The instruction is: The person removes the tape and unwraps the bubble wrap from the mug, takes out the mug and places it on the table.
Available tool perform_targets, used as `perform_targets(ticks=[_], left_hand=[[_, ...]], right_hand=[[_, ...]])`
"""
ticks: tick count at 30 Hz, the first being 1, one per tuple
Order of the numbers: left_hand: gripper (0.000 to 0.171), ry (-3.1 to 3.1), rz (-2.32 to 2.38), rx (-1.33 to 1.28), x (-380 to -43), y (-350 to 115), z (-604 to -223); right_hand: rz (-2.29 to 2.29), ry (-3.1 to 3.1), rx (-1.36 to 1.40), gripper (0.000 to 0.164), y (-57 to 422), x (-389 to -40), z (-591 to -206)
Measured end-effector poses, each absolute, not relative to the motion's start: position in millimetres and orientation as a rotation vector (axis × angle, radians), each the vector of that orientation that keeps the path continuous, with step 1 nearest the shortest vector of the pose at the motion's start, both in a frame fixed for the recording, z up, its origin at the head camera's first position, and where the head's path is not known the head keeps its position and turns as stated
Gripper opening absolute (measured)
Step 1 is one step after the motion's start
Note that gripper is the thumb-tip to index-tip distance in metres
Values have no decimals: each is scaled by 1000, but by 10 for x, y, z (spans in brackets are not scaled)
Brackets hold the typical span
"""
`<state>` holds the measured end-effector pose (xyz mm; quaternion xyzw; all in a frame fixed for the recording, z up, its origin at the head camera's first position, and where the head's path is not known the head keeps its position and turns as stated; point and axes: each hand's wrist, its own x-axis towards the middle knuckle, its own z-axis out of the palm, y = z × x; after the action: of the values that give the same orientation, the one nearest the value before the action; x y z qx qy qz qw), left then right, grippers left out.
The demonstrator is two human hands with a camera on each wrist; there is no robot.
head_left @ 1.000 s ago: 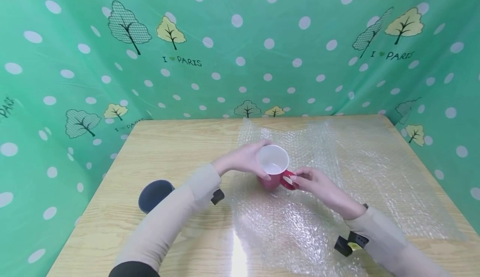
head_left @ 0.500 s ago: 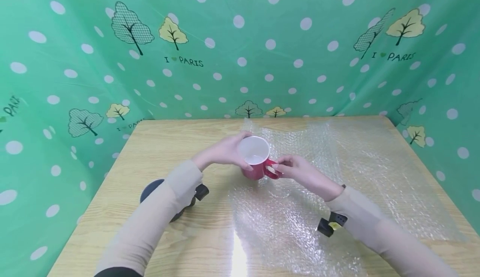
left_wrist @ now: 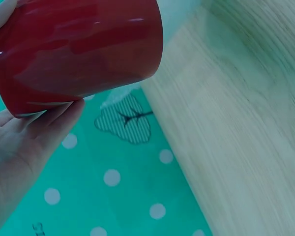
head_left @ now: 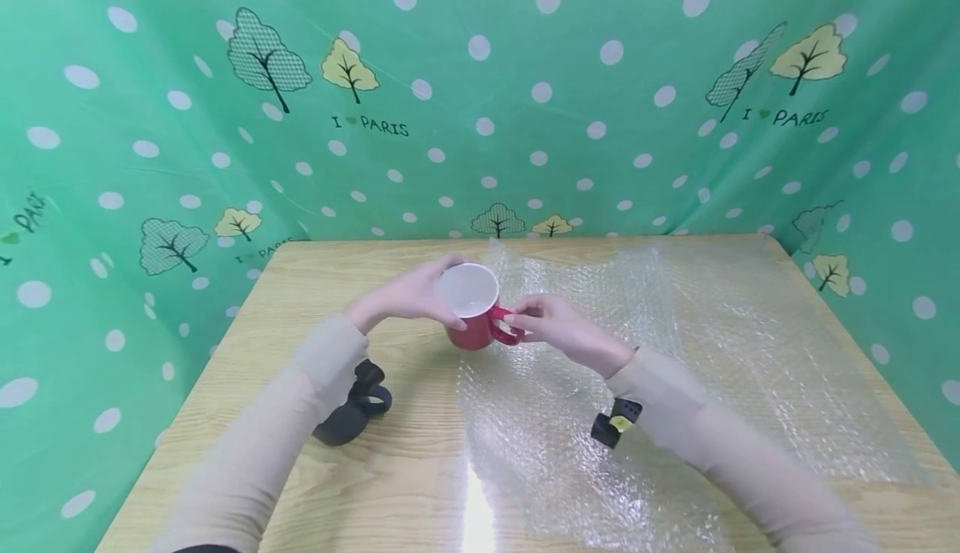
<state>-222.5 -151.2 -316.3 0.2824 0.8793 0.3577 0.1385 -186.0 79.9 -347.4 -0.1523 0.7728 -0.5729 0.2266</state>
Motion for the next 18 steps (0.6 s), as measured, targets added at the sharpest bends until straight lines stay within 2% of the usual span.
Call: perform_targets(ticks=[18], left_hand=[[82,2551,1016,768,-2294,-2083,-3169]], right_hand=[[-1624,2044,-397,23,185,-2072,-3620]])
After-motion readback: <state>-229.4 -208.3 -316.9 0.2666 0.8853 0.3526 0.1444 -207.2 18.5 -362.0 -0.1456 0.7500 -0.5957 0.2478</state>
